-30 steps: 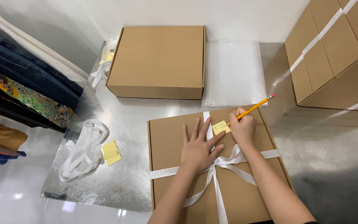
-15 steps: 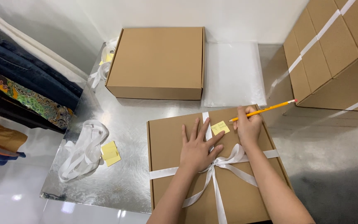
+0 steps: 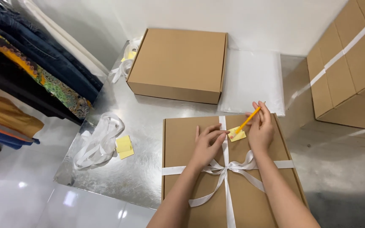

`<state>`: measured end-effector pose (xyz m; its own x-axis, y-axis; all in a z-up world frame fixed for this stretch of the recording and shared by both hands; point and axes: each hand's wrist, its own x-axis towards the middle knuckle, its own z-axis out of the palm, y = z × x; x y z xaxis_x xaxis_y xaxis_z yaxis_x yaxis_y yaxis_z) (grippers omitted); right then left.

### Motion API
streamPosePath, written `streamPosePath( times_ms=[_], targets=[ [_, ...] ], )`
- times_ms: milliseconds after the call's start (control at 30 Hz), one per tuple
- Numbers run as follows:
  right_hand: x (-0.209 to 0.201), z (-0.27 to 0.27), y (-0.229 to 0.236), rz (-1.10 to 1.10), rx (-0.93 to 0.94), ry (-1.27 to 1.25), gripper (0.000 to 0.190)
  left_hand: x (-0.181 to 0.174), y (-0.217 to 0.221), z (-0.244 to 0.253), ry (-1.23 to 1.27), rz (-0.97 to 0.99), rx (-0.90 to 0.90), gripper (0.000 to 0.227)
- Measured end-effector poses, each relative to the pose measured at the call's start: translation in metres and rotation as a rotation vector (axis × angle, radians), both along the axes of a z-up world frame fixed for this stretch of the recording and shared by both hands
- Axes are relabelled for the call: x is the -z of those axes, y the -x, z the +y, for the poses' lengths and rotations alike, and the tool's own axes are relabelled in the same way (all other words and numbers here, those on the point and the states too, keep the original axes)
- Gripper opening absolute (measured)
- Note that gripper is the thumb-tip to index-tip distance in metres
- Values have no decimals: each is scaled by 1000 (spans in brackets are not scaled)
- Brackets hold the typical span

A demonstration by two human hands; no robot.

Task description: Packaging items by tying ribbons on boxes, writing notes, and bagging products for shipment.

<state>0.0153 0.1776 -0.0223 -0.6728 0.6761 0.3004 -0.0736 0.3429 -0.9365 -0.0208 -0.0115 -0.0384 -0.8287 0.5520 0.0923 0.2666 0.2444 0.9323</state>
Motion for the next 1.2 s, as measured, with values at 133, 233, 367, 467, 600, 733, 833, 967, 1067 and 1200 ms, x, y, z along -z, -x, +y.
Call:
streamPosePath(
  times_ms=[133, 233, 367, 467, 600, 733, 833, 967, 1067, 1200],
  targets=[
    [-20, -14, -10, -189, 22, -266, 38, 2, 0, 2, 19, 49, 26, 36],
    [2, -7, -4, -202, -16, -534, 36, 7, 4, 5, 83, 72, 18, 39],
    [28, 2, 3, -51, -153, -742, 37, -14, 14, 5, -50, -57, -115, 35],
    [32, 2, 6, 74, -196, -832, 39, -18, 33, 3, -227, -208, -203, 24],
    [20, -6, 7, 126, -290, -795, 41, -35, 54, -7, -334, -189, -304, 28],
    [17, -7, 7, -16, -316, -561, 65, -27, 114, -54, -286, -116, -406, 36],
    [18, 0, 11, 43, -306, -252, 77, 52, 195, -95, -304, -256, -673, 30],
    [7, -2, 10, -25, -247, -86, 72, 125, 261, -146, -118, -573, -764, 48],
    [10, 0, 10, -81, -228, -63, 66, 132, 273, -156, -122, -659, -795, 54],
    [7, 1, 11, -118, -214, -2, 61, 112, 274, -151, -88, -667, -789, 56]
  ],
)
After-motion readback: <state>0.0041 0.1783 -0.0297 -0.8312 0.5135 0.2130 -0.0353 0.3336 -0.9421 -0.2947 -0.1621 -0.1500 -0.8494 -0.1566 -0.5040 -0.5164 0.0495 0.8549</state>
